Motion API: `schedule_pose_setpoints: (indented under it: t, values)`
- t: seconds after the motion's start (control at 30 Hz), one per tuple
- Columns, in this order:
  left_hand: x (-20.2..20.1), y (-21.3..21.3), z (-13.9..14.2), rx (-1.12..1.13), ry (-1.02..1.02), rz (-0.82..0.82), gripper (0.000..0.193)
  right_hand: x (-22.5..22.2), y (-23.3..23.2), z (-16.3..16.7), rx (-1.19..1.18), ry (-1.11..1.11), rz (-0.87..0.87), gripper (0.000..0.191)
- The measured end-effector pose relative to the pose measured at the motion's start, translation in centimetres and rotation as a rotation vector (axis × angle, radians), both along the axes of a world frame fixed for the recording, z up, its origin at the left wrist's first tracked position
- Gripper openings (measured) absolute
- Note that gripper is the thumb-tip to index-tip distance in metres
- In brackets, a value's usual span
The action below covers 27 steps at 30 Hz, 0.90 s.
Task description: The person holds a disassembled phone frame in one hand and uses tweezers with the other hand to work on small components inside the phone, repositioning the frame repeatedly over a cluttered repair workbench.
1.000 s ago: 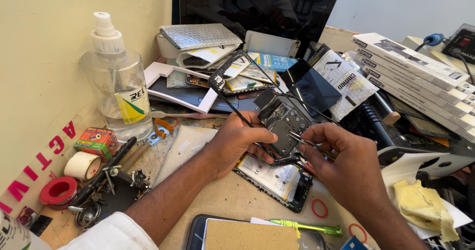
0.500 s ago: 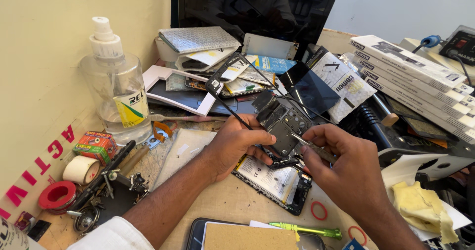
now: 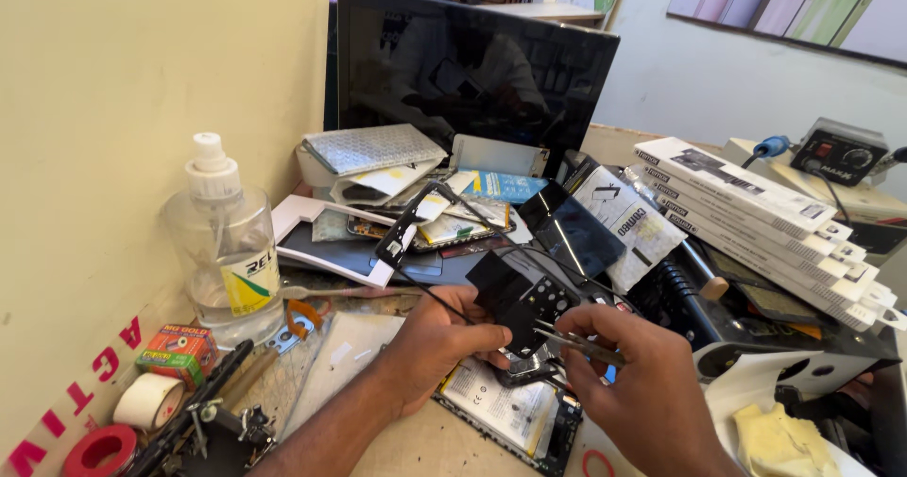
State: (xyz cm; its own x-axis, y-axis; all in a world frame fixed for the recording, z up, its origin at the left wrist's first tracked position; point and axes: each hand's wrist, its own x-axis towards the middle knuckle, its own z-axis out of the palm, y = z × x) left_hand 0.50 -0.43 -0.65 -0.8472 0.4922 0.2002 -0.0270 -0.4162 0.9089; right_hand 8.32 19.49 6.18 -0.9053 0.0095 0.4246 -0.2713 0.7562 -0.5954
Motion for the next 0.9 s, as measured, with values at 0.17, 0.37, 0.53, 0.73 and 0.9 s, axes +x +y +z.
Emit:
schedule_pose_setpoints:
  t: [0.17, 0.37, 0.53, 0.73, 0.9]
  values:
    - [0.1, 0.1, 0.1, -0.002, -0.007, -0.002, 0.017, 0.0, 0.1, 0.2, -0.015, -0.015, -0.004, 0.028]
    - [0.3, 0.0, 0.2, -0.029, 0.002, 0.004, 0.020, 0.3, -0.2, 0.4, 0.027, -0.053, -0.034, 0.026]
    - [0.2, 0.3, -0.2, -0.024, 0.091, 0.020, 0.018, 0.2, -0.2, 0.3, 0.011, -0.044, -0.029, 0.024]
    - [1.4, 1.3, 0.4, -0.193, 0.523, 0.300, 0.028, -0.9, 1.0, -2.0, -0.333, -0.176, -0.030, 0.012]
    - [3.3, 0.8, 2.8, -0.254, 1.053, 0.617, 0.039, -3.0, 3.2, -3.7, -0.731, -0.138, 0.339, 0.020]
